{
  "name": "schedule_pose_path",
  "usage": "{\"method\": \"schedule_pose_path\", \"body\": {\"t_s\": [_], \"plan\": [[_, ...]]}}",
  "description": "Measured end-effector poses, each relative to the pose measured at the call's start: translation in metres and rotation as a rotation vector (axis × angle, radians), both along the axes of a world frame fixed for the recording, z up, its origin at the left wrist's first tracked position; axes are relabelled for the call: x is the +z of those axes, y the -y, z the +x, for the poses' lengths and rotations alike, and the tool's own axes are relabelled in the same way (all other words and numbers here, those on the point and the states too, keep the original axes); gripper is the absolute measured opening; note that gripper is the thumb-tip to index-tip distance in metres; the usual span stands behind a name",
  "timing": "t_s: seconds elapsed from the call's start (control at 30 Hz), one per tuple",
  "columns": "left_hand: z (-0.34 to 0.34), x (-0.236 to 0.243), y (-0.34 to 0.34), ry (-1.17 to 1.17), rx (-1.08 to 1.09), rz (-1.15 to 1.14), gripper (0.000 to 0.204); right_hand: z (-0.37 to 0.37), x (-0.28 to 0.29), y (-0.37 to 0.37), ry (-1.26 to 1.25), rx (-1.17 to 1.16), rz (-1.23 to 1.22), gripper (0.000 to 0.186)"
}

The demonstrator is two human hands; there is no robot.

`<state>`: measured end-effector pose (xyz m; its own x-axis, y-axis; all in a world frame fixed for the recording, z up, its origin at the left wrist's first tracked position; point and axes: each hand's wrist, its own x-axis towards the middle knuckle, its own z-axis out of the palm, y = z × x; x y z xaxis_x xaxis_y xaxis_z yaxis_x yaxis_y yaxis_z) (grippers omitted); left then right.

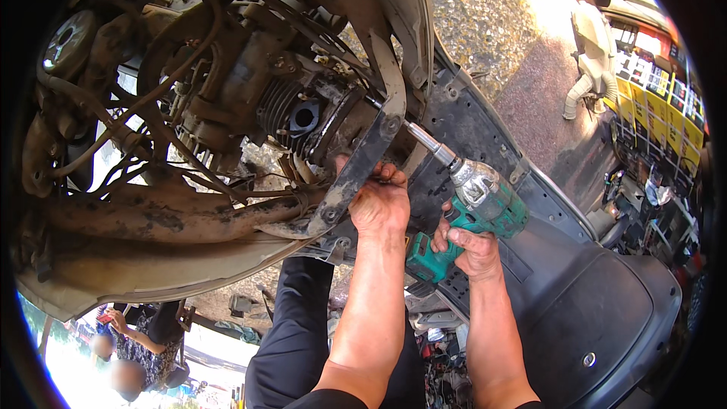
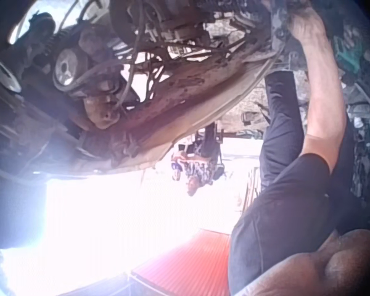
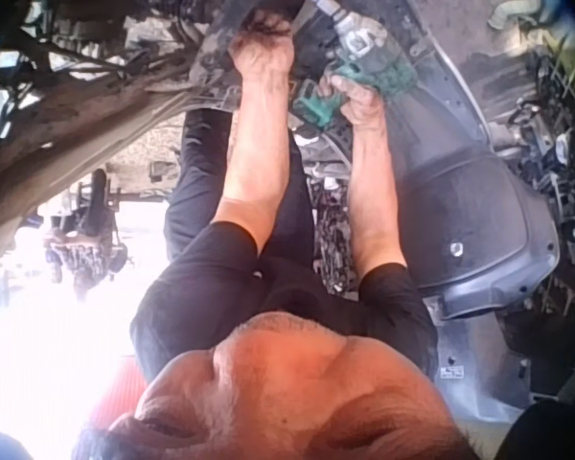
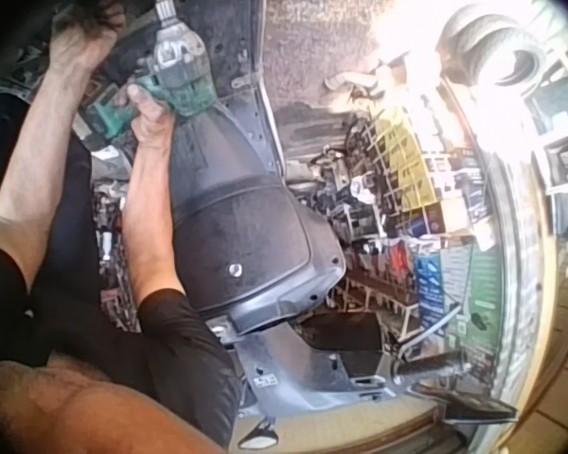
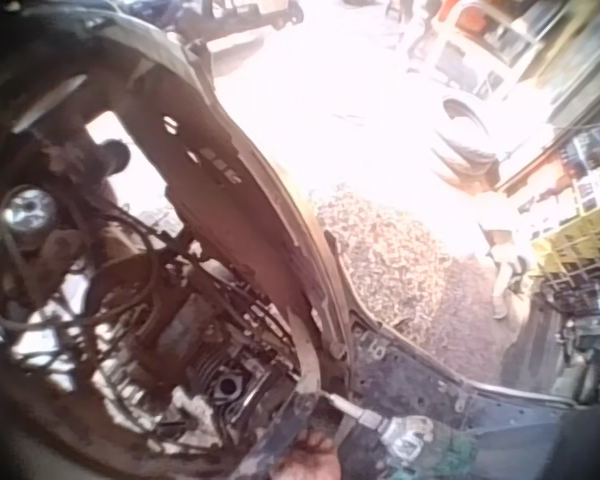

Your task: The person removes a motorcycle engine cover using a wrench and impact driver, cleans the cover with a cloth, and reinstalls it. The person also handles a metal plate and secures it to the engine area.

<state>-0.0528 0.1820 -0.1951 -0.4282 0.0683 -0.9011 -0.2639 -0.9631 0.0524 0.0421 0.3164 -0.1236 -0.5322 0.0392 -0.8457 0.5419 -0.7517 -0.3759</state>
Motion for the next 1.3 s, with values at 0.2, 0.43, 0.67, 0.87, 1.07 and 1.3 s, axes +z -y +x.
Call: {"method": "schedule_pose_path", "body": {"t_s": [0.2,0.43,0.67,0.87,1.07,1.3], "plan": [[0.000,0.001,0.002,0.035,-0.006,-0.017,0.050,0.001,-0.001,-0.002,-0.003,0.040,0.015,0.051],[0.004,-0.002,0.004,0.026,-0.003,-0.017,0.050,0.002,-0.004,-0.003,-0.007,0.003,-0.057,0.047],[0.007,-0.005,0.007,0.043,-0.026,-0.039,0.027,-0.002,-0.004,-0.004,-0.007,0.025,0.004,0.047],[0.005,-0.003,0.005,0.060,-0.024,-0.063,0.049,-0.006,-0.003,-0.003,-0.015,-0.034,0.012,0.044],[0.004,0.000,0.005,0.059,-0.015,-0.060,0.049,-0.007,-0.004,-0.001,0.008,0.011,0.028,0.050],[0.002,-0.002,0.014,0.054,-0.159,-0.069,0.040,-0.002,-0.013,0.001,-0.015,-0.061,-0.115,0.055]]}}
